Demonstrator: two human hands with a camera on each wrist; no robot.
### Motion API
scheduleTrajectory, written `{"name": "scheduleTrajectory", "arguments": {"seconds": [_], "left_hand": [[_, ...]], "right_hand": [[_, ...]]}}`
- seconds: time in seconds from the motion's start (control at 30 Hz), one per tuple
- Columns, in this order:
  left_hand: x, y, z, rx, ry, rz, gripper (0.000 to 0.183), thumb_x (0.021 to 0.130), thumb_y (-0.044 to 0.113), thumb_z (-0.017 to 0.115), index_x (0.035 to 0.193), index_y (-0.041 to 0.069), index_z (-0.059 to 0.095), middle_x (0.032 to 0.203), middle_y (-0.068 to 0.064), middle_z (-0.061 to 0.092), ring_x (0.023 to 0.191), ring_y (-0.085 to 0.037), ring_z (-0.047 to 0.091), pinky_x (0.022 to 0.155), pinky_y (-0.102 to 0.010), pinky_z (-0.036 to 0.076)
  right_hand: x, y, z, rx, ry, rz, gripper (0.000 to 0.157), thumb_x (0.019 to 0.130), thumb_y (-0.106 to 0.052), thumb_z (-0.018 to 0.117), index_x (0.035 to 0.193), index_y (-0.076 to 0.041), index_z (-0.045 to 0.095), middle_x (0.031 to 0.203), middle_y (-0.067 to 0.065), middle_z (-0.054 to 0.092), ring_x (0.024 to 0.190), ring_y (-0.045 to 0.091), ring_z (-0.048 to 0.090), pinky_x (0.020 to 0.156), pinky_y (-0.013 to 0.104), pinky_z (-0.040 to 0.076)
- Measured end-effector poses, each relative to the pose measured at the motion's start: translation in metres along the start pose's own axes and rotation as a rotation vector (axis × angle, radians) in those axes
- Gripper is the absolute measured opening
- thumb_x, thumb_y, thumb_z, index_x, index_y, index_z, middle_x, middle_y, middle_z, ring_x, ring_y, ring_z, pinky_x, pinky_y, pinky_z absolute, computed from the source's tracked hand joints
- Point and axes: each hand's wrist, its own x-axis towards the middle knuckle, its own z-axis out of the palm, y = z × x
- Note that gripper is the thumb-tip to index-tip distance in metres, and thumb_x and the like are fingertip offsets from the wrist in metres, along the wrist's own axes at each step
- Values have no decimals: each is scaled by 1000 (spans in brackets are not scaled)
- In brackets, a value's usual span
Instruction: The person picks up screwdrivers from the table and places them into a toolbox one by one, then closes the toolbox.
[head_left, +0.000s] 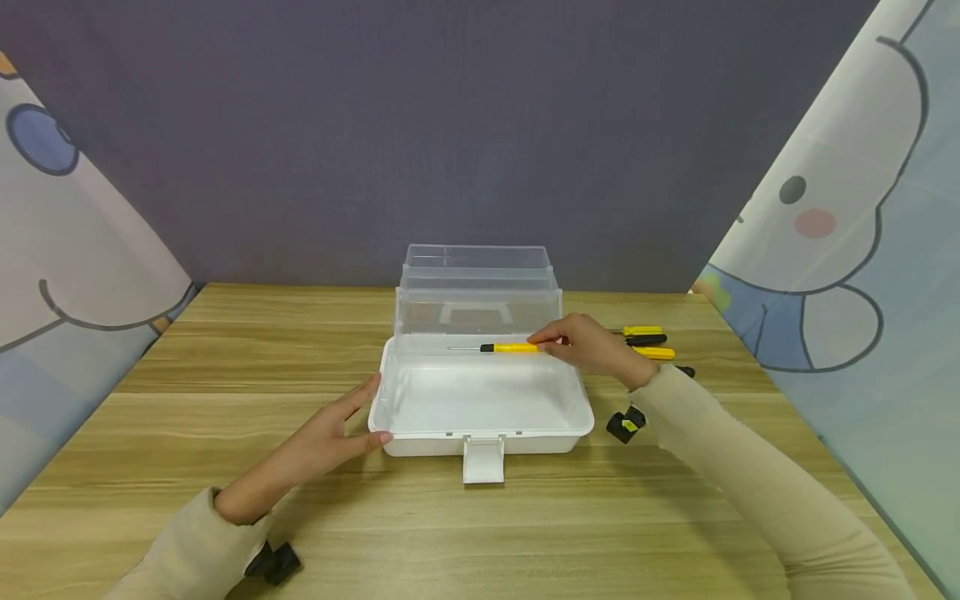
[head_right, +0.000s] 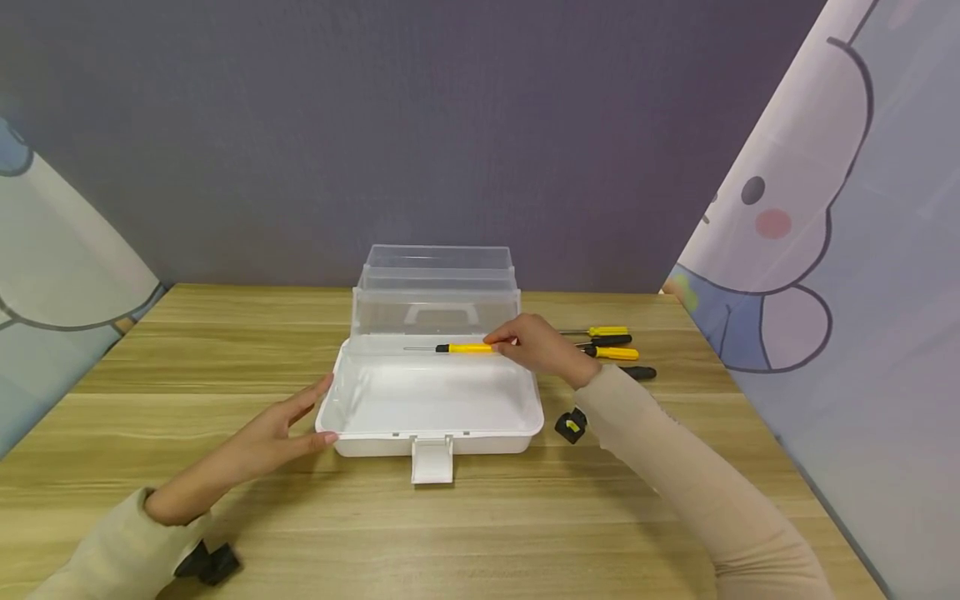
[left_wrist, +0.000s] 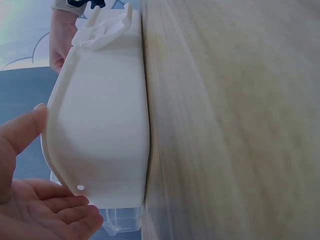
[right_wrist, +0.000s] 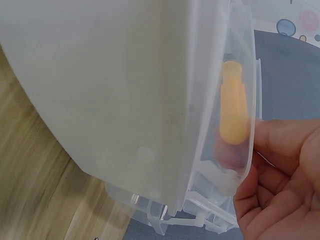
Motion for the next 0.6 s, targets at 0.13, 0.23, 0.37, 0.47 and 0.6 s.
{"name": "scheduleTrajectory", "arguments": {"seconds": [0.13, 0.23, 0.37, 0.47, 0.6], "left_hand": [[0, 0, 0, -2, 2, -4, 87, 87, 29, 69, 148, -5, 17, 154, -23, 14, 141, -41, 9, 108, -60, 13], [-1, 0, 0, -7, 2, -6, 87, 87, 29, 69, 147, -5, 17, 154, -24, 13, 141, -42, 8, 108, -61, 13], [-1, 0, 0, -3, 5, -1, 87, 86, 29, 69, 147, -5, 18, 154, -24, 14, 140, -43, 9, 108, -61, 13], [-1, 0, 1, 1, 8, 3, 87, 86, 29, 69, 147, -5, 18, 154, -23, 14, 140, -43, 9, 108, -61, 13], [-1, 0, 1, 2, 6, 7, 86, 86, 29, 69, 147, -5, 18, 154, -24, 14, 140, -43, 9, 108, -61, 13]], "right_hand": [[-1, 1, 1, -7, 3, -5, 24, 92, 0, 58, 113, 1, 67, 109, 17, 68, 63, 15, 47, 55, 25, 40], [0, 1, 1, -14, 4, -9, 24, 92, 0, 57, 114, 1, 67, 109, 17, 68, 65, 15, 48, 56, 25, 41], [-1, 2, 2, -22, 7, -3, 24, 91, -1, 58, 114, 0, 68, 109, 16, 68, 66, 15, 48, 56, 26, 40], [-2, 1, 1, -24, 12, 6, 24, 91, -1, 58, 113, -1, 68, 109, 16, 68, 66, 16, 49, 57, 26, 40], [-3, 1, 2, -19, 23, 4, 24, 91, -2, 59, 113, -1, 68, 109, 15, 68, 68, 16, 49, 59, 26, 41]]}}
